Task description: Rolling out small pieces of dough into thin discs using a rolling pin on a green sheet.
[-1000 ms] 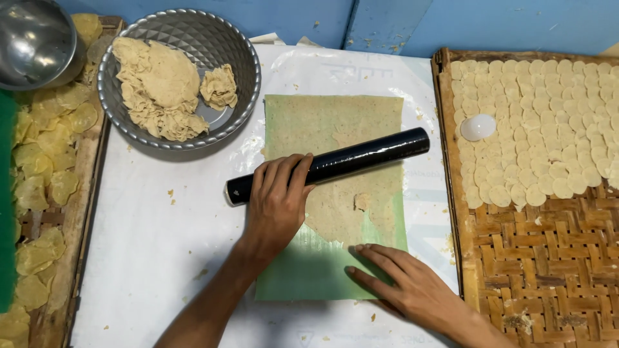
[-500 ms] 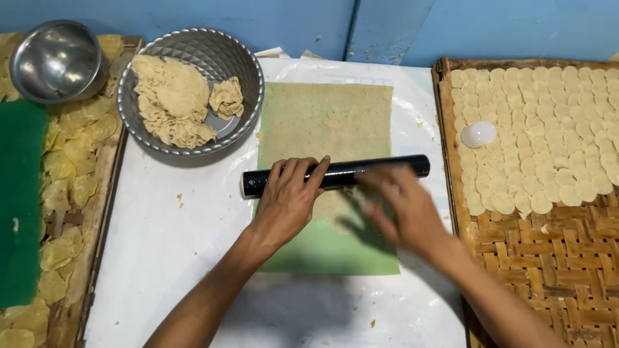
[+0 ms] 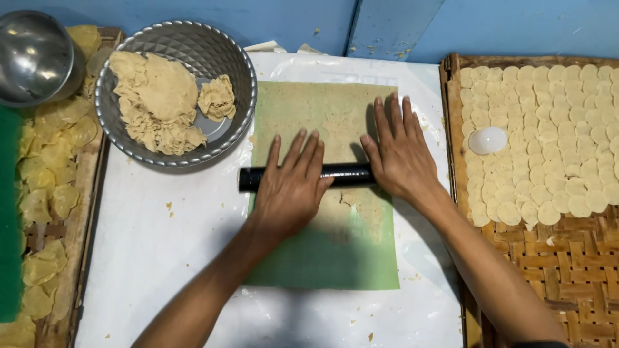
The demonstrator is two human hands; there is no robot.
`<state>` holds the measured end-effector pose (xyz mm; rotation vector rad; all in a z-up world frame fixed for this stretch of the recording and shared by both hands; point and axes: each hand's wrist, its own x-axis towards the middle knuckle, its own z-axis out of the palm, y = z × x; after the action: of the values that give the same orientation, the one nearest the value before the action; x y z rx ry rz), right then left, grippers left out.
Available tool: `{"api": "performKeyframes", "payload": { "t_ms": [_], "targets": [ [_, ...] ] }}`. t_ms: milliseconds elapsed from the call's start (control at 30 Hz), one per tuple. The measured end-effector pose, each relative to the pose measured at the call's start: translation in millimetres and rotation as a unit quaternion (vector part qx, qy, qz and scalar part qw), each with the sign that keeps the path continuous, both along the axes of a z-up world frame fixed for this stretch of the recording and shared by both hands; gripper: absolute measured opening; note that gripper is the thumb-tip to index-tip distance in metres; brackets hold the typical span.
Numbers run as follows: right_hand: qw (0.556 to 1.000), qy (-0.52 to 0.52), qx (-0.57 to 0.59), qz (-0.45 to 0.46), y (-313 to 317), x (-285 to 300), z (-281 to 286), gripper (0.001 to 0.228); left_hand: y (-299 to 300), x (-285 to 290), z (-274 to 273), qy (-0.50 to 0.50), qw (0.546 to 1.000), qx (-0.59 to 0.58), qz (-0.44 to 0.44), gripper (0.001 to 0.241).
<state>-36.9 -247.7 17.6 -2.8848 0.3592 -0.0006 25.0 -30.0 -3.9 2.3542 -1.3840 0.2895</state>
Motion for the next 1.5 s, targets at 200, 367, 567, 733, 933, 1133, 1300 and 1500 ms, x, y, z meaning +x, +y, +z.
{"api": "performKeyframes", "payload": {
  "t_ms": [200,367,567,733,933,1133,1300,1500],
  "targets": [
    [0.999,-0.011,-0.032,0.005,8.7,-15.8,-5.6,0.077,3.4,-13.6,2.9,-0.030,0.999,0.010,0.015,0.067],
    [0.999,-0.008,-0.030,0.013,12.1,-34.3,-13.8,0.077,14.6,-31.1,-5.6,0.004,1.000,0.001,0.009,0.070],
    [0.993,-0.018,0.095,-0.064,8.9,-0.8,18.5,0.084,-4.3,23.5,27.1,0.065,0.996,-0.055,0.035,0.066],
    [0.995,-0.022,0.053,-0.081,11.6,-8.1,3.4,0.083,-6.1,20.5,9.3,0.080,0.992,-0.034,0.093,0.071],
    [0.993,-0.111,-0.047,0.005,15.9,-48.4,-31.9,0.074,8.3,-26.1,-4.1,-0.026,0.993,-0.007,0.119,0.066],
    [0.984,-0.149,-0.094,0.023,30.9,-92.7,-45.5,0.067,29.5,-67.0,-8.3,-0.013,0.995,-0.028,0.090,0.070],
    [0.988,-0.132,-0.068,0.052,42.2,-138.4,-50.1,0.061,48.2,-105.7,-9.2,-0.007,0.994,0.052,0.091,0.067],
    [0.995,-0.082,-0.040,0.044,54.1,-185.4,-52.2,0.064,68.2,-143.8,-14.0,-0.025,0.995,0.049,0.080,0.062]
  ]
}}
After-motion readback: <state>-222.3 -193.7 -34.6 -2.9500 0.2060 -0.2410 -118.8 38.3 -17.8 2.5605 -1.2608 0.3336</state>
